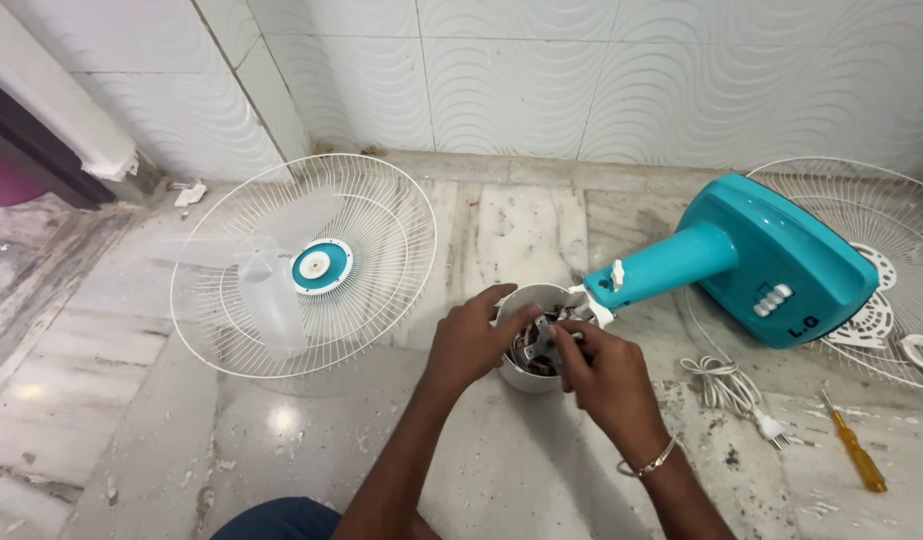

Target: The person assembles a teal LG table fan by attaching the motor housing to the base, inserting the motor, and securing the rear cover. The person uses a screwdriver to tighten screws and aligns the components.

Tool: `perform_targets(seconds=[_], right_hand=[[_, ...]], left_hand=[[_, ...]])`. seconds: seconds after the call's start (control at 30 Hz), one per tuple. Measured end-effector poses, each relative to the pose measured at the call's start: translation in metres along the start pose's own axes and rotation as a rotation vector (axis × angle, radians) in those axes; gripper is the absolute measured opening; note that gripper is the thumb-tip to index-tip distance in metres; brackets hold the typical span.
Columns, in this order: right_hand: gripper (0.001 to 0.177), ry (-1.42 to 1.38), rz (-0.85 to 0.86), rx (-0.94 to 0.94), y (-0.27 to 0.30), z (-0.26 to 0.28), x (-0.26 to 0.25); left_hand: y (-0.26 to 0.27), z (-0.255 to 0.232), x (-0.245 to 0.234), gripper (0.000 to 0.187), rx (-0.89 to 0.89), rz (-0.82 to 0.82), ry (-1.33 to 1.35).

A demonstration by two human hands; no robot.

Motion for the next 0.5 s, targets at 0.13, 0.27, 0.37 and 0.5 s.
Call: perform_targets(seconds=[0.13,0.27,0.37,0.5], right_hand=[[0.028,0.067,0.017,-0.033,-0.011,0.004,-0.006],[0.026,0.156,-0.115,-0.189,-0.015,0.001,-0.004],[0.024,0.302,-0.286,-0.441,-0.012,-0.006,-0.007],[0.017,0.379,-0.330,-0.667,-0.015,-0.017,-0.015]], left_hand=[[-0.001,0.021,0.002,0.127,0.208,0.179,0.043],[0.004,0.033,0.007,0.148,0.373,0.212,0.124],[0.011,0.030,0.012,0.148,0.435,0.164,0.154],[0.018,0.021,0.012,0.126,0.315,0.128,0.165]])
Point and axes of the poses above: each hand's wrist, its own y-axis away from the middle knuckle, its own x-axis out of the palm, z = x × y, the point moved 1 cm from there along -y, towards the middle knuckle, and after that the axes turned 14 degrees about y, right-handed, at the moved point
